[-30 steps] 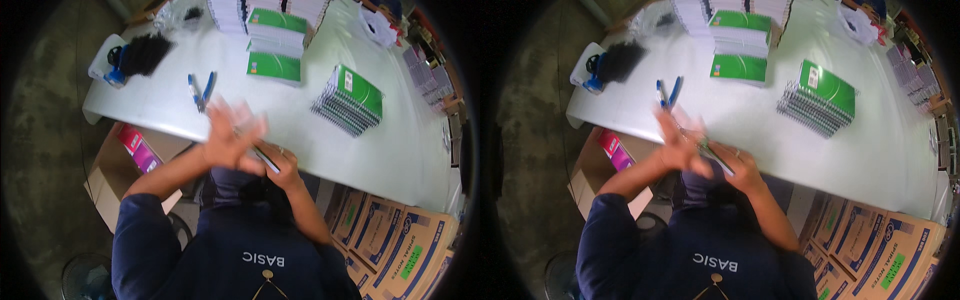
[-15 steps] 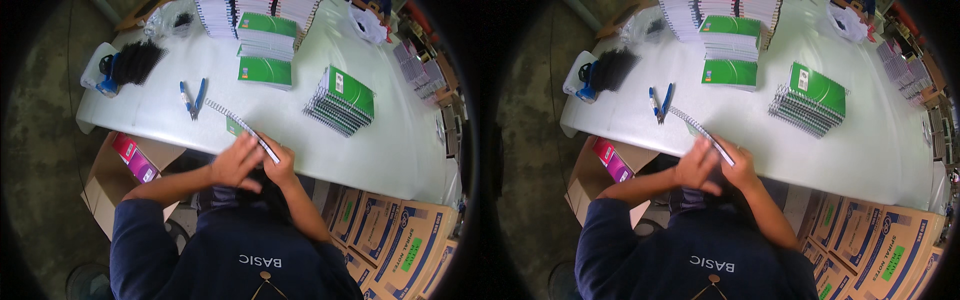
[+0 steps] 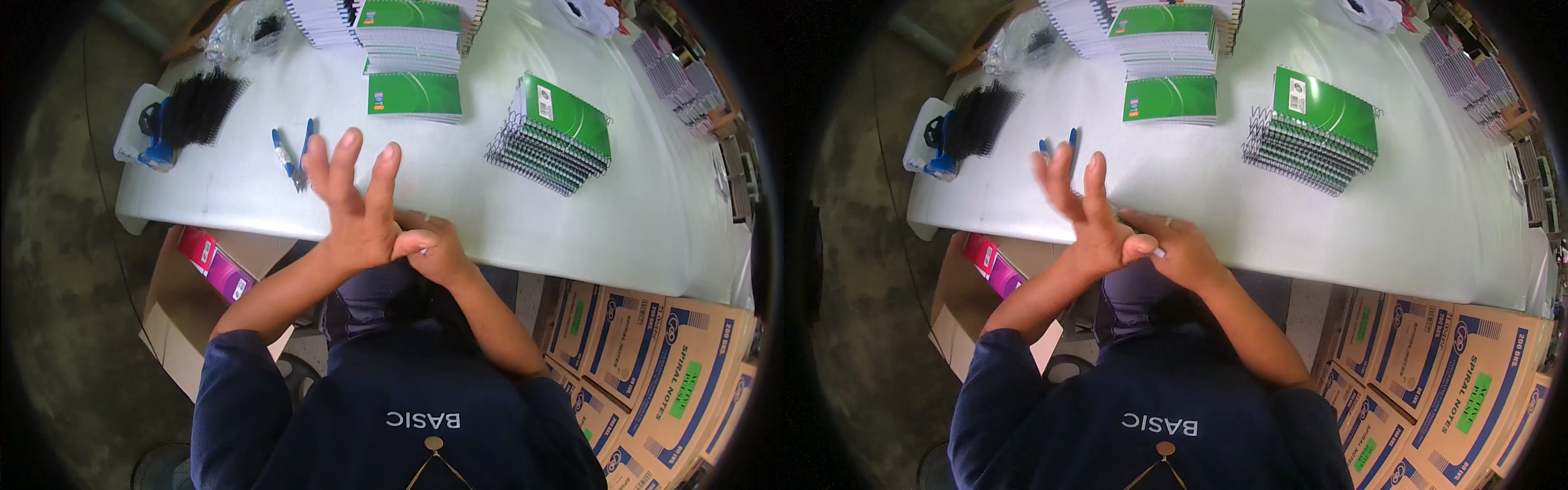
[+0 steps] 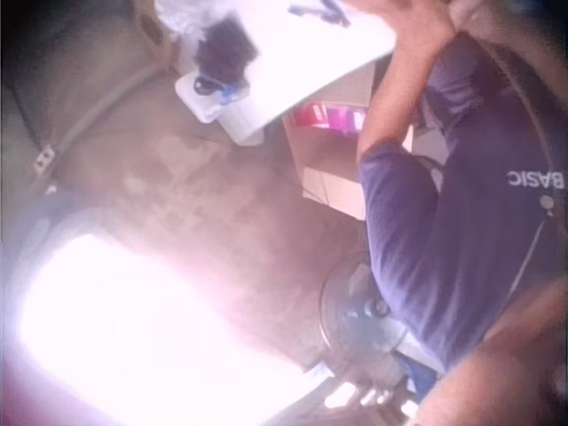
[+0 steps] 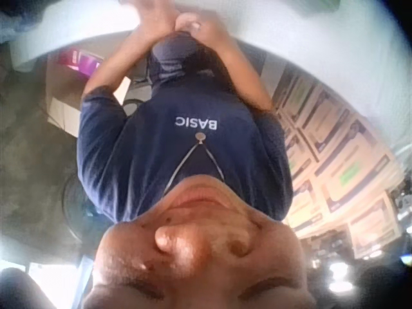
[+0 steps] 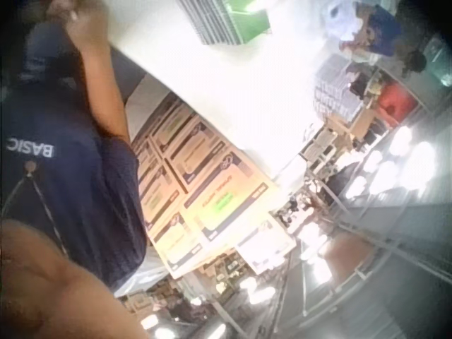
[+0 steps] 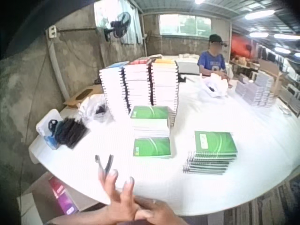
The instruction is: The person manually inserts and threads a metal spiral binding into the pre-punched holes of notebook covers and paper stacks, twisting the spiral by hand and then using pliers to trim and secure the ends of the wire.
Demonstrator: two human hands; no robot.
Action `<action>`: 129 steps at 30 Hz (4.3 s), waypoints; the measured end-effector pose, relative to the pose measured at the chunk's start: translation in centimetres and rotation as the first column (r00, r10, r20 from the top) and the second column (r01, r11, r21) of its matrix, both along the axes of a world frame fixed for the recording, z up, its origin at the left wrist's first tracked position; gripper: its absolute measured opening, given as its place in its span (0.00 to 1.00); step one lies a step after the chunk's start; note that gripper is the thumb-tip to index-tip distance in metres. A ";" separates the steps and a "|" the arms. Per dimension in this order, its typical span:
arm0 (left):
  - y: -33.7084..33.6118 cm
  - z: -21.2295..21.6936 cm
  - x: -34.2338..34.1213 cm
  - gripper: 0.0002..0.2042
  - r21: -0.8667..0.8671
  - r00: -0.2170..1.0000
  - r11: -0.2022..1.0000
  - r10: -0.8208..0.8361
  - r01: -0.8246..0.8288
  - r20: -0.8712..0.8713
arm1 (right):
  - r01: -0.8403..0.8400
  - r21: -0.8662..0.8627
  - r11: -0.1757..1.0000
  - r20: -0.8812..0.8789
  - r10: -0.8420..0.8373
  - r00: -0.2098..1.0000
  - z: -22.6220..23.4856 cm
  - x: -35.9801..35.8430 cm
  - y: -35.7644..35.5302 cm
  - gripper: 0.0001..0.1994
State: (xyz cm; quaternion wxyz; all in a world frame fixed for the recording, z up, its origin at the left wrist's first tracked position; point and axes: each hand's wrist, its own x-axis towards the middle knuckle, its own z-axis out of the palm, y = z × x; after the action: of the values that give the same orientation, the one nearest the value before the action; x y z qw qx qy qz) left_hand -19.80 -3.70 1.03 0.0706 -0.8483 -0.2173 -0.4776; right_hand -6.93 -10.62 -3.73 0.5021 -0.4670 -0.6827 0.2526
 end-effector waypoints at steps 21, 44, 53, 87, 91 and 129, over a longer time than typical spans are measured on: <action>1.3 3.5 2.6 0.18 -0.362 0.974 0.929 -0.143 0.071 -0.175 | 0.006 -0.288 0.957 -0.303 -0.097 0.948 0.9 0.2 0.6 0.07; -3.1 -7.3 -4.1 0.49 -0.197 0.839 0.942 -0.331 0.271 -0.431 | -0.009 -0.101 0.995 -0.286 -0.021 0.958 1.3 1.1 0.9 0.18; -0.1 5.0 0.6 0.19 -0.396 0.803 0.891 -0.398 0.223 -0.444 | 0.018 -0.179 0.984 -0.191 -0.052 0.980 0.3 0.8 1.0 0.09; 1.6 13.0 6.0 0.34 -0.511 0.942 0.797 -0.215 0.323 0.260 | 0.460 0.202 0.865 -0.693 -0.205 0.691 10.6 8.7 -2.1 0.17; -3.0 10.8 13.5 0.16 -0.537 0.555 0.139 -0.224 0.832 0.801 | 0.680 0.168 0.714 -0.633 -0.450 0.629 13.7 10.5 0.1 0.21; 10.2 -0.6 8.6 0.05 -0.469 0.983 0.864 -0.169 0.181 0.068 | 0.437 0.014 0.899 -0.030 -0.437 0.899 1.9 5.7 -0.1 0.06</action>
State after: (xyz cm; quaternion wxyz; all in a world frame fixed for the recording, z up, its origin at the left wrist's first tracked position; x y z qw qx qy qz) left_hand -11.25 6.50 0.44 -0.1851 -0.8500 -0.2504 -0.4249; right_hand -1.24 -10.68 -1.86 0.5594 -0.5997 -0.5566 0.1327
